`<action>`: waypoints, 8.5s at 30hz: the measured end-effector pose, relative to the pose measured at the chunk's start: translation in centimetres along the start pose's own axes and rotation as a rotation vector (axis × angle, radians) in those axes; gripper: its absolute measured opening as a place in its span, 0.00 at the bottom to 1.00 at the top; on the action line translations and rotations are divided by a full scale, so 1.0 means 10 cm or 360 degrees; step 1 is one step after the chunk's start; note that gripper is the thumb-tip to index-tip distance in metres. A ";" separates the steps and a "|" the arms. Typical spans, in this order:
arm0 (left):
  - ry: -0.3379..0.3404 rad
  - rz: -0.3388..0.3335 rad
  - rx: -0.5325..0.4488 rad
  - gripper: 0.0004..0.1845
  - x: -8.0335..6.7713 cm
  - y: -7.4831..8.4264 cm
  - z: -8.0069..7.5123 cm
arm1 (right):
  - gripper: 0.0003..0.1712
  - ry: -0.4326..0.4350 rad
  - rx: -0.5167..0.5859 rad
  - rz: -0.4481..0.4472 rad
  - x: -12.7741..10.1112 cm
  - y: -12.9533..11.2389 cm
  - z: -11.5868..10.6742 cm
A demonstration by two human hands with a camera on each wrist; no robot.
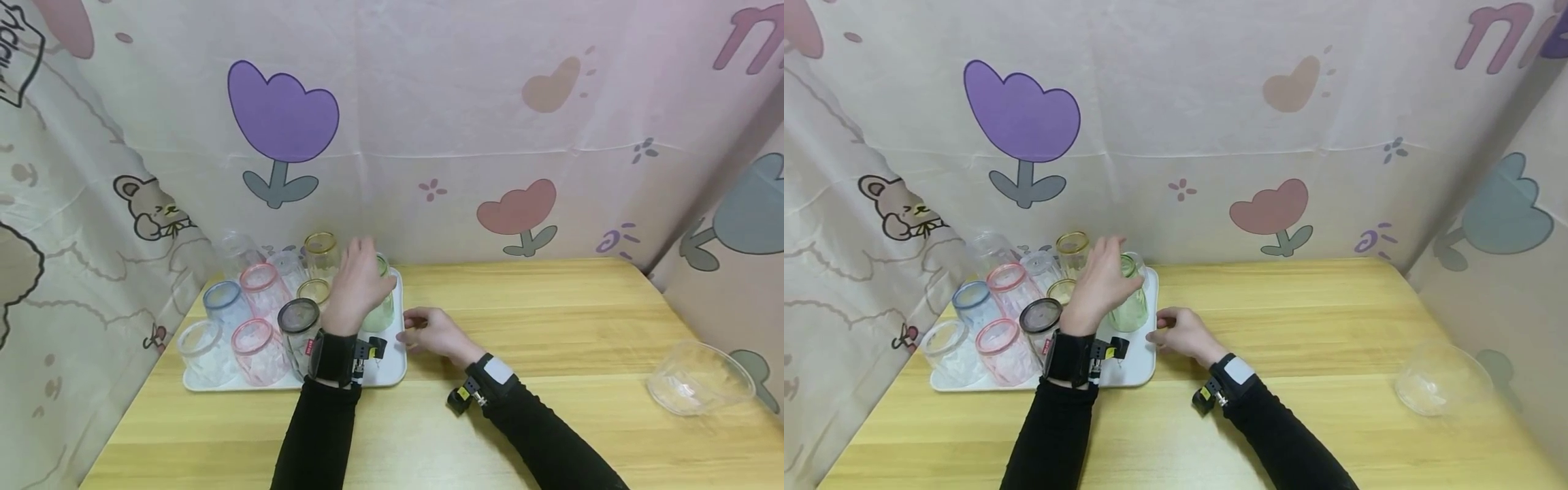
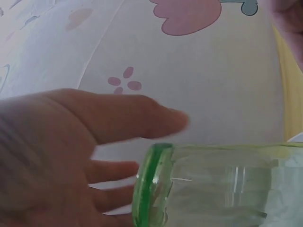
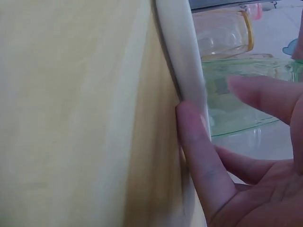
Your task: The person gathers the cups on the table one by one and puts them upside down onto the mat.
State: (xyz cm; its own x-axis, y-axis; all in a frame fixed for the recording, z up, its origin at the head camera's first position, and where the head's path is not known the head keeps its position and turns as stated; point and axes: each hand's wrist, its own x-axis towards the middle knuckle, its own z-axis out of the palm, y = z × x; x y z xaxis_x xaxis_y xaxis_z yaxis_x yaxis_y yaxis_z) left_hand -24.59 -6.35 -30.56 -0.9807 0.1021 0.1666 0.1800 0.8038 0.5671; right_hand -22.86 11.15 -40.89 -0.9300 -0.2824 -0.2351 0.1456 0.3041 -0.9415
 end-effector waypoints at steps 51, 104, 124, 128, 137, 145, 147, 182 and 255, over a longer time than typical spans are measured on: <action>-0.0272 0.0275 0.0442 0.09 -0.75 -0.24 0.72 | 0.36 0.1947 -0.0363 -0.0411 -1.80 0.17 -1.45; -0.0359 0.0262 0.0543 0.12 -0.78 -0.18 0.72 | 0.52 0.1911 0.1048 0.0186 -1.85 0.64 -1.92; -0.0384 0.0280 0.0479 0.09 -0.78 -0.17 0.71 | 0.14 0.1061 0.1413 -0.0253 -1.25 0.10 -1.16; -0.0358 0.0302 0.0493 0.09 -0.78 -0.17 0.70 | 0.24 0.0795 0.1292 -0.0249 -1.13 -0.06 -1.01; 0.0036 0.0526 0.0303 0.22 -0.75 -0.11 0.56 | 0.42 0.0491 0.1084 -0.0301 -0.85 -0.26 -0.58; 0.0344 0.0912 0.0021 0.42 -0.73 -0.04 0.40 | 0.47 0.0322 0.1163 -0.0281 -0.68 -0.35 -0.20; 0.0357 0.0979 -0.0004 0.45 -0.72 -0.03 0.39 | 0.46 0.0274 0.1213 -0.0288 -0.65 -0.36 -0.11; 0.0778 0.1131 -0.0070 0.37 -0.69 -0.07 0.06 | 0.44 -0.0015 0.0889 -0.0312 -0.52 -0.25 -0.06; -0.0437 0.0305 0.0408 0.37 -0.73 -0.28 -0.04 | 0.32 0.0095 -0.0428 -0.0164 -0.46 0.02 0.23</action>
State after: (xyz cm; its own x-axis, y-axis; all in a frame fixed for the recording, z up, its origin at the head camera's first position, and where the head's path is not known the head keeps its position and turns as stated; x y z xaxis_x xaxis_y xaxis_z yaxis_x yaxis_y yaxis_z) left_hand -17.90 -9.61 -33.08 -0.9214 0.3885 0.0086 0.3704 0.8713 0.3220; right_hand -17.77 10.42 -40.53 -0.9547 -0.2726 -0.1196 -0.0378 0.5093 -0.8597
